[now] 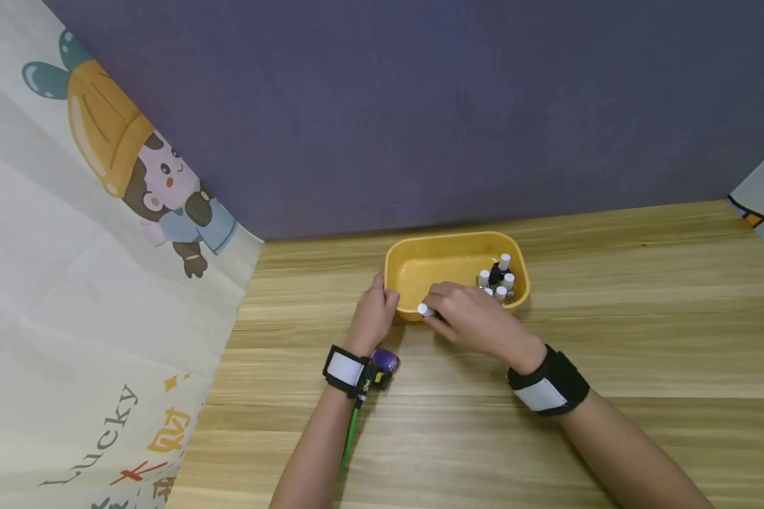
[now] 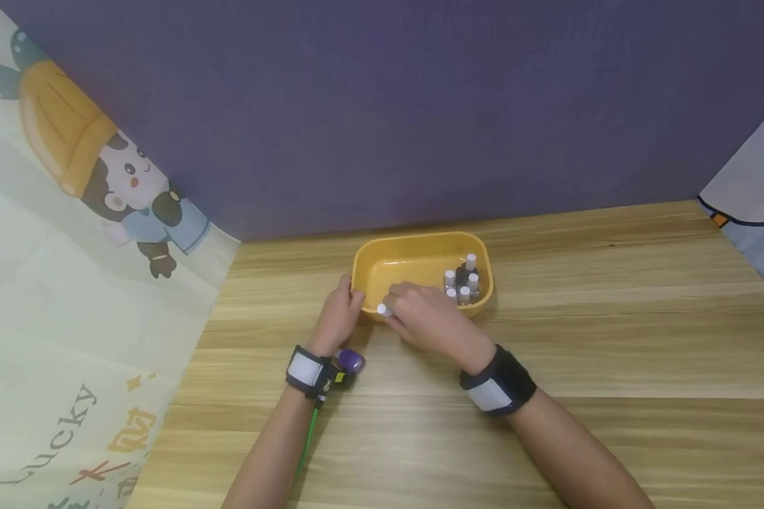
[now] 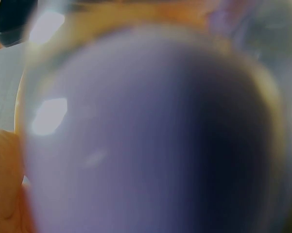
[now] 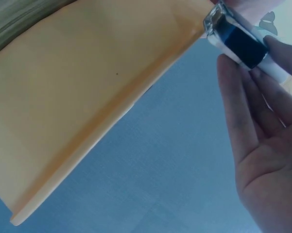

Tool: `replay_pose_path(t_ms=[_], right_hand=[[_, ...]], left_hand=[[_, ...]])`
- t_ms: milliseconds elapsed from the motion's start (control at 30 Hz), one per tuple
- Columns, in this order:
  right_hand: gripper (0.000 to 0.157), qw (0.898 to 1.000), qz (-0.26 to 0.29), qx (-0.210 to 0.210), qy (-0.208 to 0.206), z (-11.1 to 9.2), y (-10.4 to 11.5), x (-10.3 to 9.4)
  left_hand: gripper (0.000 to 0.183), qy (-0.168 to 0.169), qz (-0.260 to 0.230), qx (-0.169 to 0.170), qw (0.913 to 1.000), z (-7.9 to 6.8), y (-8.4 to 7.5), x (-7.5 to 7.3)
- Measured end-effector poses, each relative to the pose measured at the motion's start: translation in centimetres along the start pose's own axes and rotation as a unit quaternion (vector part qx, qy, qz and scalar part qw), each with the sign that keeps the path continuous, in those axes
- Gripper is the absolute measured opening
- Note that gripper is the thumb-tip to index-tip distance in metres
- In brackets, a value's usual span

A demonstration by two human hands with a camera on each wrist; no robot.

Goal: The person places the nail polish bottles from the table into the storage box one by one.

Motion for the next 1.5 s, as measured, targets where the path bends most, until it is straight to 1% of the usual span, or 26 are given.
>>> replay_pose_path(t_ms=[367,667,900,1100,1267,1500], right_hand=[[0.014,1.0,-0.013,-0.009,-0.021,0.2,0.0,-0.6],[0.016,0.999,-0.005,-0.011,-0.049,0.3,-0.2,-0.9],[0.018,0.998,0.0,-0.01,-0.056,0.4,-0.3,-1.2],[0.02,0.997,-0.002,-0.011,-0.071,0.5,-0.6,-1.3],[0.022,0.997,0.005,-0.004,-0.075,0.5,-0.9,-1.4],[0.023,0.996,0.015,0.01,-0.082,0.4,-1.2,-1.6]], left_hand=[[0.046,-0.006,0.007,0.005,0.9999,0.0,-0.1,0.0],[0.047,-0.006,0.005,0.0,1.0,0.0,-0.1,0.0],[0.047,-0.005,0.003,-0.003,1.0,0.0,-0.1,0.0],[0.045,-0.008,0.001,0.001,1.0,0.0,-0.1,-0.1],[0.046,-0.007,-0.001,0.005,1.0,0.1,0.0,-0.1],[0.049,0.0,0.002,-0.002,1.0,0.0,0.1,-0.1]])
Point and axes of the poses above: each hand's wrist, its own z-axis towards the middle knuckle, its own x-axis out of the palm, y = z × x, the point moved 2 cm from there along z, towards the middle knuckle, and after that the axes turned 1 degree about -y, right-handed, at the moved point
